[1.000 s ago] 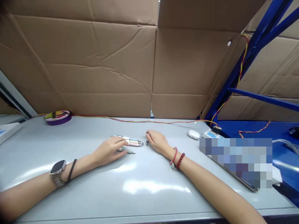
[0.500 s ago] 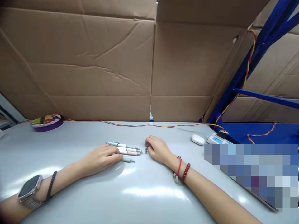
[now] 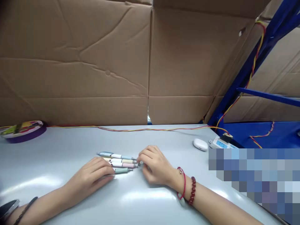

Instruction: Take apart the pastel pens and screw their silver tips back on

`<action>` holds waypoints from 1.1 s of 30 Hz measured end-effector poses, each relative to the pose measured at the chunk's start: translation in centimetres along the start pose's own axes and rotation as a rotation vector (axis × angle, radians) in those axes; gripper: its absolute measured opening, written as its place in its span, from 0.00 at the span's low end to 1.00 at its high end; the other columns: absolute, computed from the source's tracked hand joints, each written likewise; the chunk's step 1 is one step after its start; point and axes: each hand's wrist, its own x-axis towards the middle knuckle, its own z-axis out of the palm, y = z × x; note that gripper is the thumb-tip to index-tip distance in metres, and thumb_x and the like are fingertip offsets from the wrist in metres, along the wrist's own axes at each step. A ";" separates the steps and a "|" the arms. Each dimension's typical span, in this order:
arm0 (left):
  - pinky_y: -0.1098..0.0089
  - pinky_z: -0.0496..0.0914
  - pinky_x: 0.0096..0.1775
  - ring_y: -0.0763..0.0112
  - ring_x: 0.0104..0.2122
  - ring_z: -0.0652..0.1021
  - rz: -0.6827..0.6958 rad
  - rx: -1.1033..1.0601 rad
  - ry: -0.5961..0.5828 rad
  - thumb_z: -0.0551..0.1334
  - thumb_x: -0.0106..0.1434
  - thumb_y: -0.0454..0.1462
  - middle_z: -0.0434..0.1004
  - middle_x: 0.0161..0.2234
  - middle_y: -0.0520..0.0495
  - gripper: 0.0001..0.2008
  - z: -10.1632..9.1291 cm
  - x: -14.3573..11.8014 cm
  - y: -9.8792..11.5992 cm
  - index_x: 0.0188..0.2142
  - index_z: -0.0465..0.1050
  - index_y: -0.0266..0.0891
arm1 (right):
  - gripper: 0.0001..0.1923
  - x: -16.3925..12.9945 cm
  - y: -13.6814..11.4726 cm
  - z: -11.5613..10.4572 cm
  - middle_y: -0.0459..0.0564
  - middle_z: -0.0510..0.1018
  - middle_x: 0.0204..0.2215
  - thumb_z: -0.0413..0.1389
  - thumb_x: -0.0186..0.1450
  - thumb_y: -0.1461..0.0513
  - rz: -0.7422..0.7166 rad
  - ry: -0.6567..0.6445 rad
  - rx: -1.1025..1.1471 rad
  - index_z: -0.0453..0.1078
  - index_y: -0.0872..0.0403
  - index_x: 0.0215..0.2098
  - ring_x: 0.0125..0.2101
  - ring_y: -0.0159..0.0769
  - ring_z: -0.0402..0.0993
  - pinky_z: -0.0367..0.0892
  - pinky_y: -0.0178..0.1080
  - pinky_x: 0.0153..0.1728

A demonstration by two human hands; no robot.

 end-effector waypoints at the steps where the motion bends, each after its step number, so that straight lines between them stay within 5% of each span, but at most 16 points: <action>1: 0.66 0.62 0.38 0.66 0.34 0.69 0.002 -0.008 -0.003 0.53 0.66 0.32 0.71 0.33 0.50 0.05 0.0 -0.1 0.0 0.38 0.66 0.42 | 0.19 0.1 -0.2 -0.1 0.49 0.73 0.34 0.47 0.49 0.73 -0.009 -0.013 0.009 0.64 0.53 0.38 0.34 0.39 0.63 0.61 0.42 0.36; 7: 0.65 0.63 0.40 0.64 0.38 0.69 -0.011 -0.031 -0.041 0.51 0.64 0.29 0.70 0.38 0.47 0.10 -0.2 -0.3 0.2 0.42 0.64 0.43 | 0.18 -0.1 -0.6 -0.6 0.51 0.73 0.38 0.49 0.53 0.71 -0.052 -0.075 0.019 0.65 0.54 0.42 0.39 0.39 0.64 0.62 0.43 0.42; 14: 0.67 0.65 0.38 0.65 0.36 0.71 -0.035 -0.049 -0.077 0.49 0.64 0.29 0.70 0.36 0.48 0.10 -0.6 0.2 0.6 0.38 0.65 0.42 | 0.05 -0.4 -0.9 -0.4 0.54 0.71 0.43 0.52 0.59 0.66 -0.038 -0.034 -0.164 0.68 0.54 0.33 0.45 0.44 0.63 0.63 0.46 0.43; 25: 0.68 0.64 0.44 0.67 0.40 0.72 -0.010 -0.098 -0.076 0.51 0.65 0.30 0.72 0.40 0.49 0.09 -0.4 0.0 0.4 0.41 0.64 0.43 | 0.10 -0.7 -1.2 0.0 0.54 0.67 0.49 0.51 0.61 0.68 -0.002 -0.089 -0.123 0.69 0.53 0.40 0.50 0.44 0.60 0.61 0.47 0.48; 33: 0.69 0.65 0.36 0.65 0.37 0.70 -0.149 0.035 -0.076 0.53 0.66 0.37 0.69 0.38 0.47 0.06 -0.7 0.1 0.7 0.41 0.65 0.41 | 0.08 -0.1 -0.9 -0.6 0.47 0.70 0.27 0.49 0.60 0.69 0.328 0.028 0.015 0.66 0.54 0.36 0.31 0.36 0.64 0.62 0.39 0.34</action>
